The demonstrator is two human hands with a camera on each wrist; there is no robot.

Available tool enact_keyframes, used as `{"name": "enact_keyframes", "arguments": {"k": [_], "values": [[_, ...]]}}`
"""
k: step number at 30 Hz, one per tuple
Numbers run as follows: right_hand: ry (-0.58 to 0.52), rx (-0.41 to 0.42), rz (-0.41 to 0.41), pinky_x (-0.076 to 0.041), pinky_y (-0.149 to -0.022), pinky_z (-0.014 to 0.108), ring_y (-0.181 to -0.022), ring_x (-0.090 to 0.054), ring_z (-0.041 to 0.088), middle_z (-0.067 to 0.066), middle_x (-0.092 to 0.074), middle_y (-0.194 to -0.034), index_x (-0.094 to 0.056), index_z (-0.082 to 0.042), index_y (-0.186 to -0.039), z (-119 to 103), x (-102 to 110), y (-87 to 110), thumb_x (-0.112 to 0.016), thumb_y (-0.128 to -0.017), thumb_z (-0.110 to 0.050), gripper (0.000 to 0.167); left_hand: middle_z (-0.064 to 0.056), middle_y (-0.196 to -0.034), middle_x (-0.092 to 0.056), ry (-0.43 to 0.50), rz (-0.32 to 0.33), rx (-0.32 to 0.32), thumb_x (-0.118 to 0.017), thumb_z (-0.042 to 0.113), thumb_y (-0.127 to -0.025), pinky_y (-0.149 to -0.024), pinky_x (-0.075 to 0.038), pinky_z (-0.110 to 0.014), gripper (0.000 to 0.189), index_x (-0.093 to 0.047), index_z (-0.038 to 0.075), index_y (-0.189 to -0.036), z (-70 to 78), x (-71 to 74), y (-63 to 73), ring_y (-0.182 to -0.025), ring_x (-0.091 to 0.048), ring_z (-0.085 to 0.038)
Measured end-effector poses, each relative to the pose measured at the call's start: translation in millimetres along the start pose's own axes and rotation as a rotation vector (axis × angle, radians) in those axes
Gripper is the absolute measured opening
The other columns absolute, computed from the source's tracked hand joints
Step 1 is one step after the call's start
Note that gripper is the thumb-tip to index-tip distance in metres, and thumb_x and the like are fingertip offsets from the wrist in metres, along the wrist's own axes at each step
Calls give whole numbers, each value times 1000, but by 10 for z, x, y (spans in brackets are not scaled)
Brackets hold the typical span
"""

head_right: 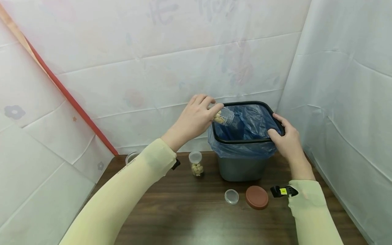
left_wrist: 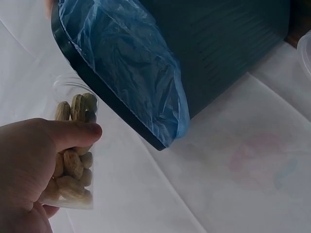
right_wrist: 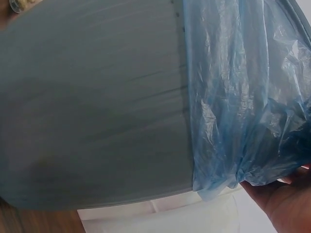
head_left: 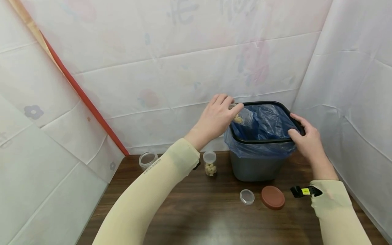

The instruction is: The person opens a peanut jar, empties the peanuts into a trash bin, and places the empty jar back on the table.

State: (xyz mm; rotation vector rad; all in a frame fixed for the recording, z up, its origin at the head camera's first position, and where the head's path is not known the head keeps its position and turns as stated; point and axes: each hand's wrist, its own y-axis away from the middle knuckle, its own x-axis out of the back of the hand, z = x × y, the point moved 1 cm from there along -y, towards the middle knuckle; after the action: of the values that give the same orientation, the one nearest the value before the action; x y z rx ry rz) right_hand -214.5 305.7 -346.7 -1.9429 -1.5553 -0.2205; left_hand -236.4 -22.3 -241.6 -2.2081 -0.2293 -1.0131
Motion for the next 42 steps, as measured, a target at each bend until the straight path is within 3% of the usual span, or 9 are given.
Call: {"name": "enact_keyframes", "arguments": {"k": [9, 20, 29, 42], "values": [[43, -2, -15, -33, -107, 73, -142, -42, 55, 33, -39, -167, -40, -19, -171, 21, 36, 23, -47, -104, -27, 68, -12, -140, -65, -23, -36, -23, -58, 11, -113, -124, -35, -46, 33, -65, 18, -144, 49, -55, -22, -132, -55, -31], [88, -1, -57, -31, -111, 81, -147, -37, 62, 33, -34, -170, -34, -20, -173, -7, 48, 57, -45, -106, -30, 69, -13, -142, -64, -42, -34, -33, -60, 10, -112, -124, -35, -46, 32, -66, 18, -143, 67, -48, -22, -134, -55, -32], [96, 8, -62, -31, -110, 80, -147, -37, 62, 33, -34, -170, -33, -20, -174, -20, 65, 56, -44, -106, -29, 69, -17, -151, -59, -128, -27, -112, -64, 5, -110, -132, -25, -45, 38, -66, 21, -144, 74, 5, -70, -148, -49, -34], [77, 5, -60, -31, -111, 79, -147, -37, 61, 33, -35, -170, -34, -20, -173, -4, 57, 67, -45, -105, -30, 69, -12, -158, -57, -194, -104, -202, -66, 10, -110, -134, -19, -43, 42, -64, 24, -149, 124, 24, -86, -158, -40, -32]]}}
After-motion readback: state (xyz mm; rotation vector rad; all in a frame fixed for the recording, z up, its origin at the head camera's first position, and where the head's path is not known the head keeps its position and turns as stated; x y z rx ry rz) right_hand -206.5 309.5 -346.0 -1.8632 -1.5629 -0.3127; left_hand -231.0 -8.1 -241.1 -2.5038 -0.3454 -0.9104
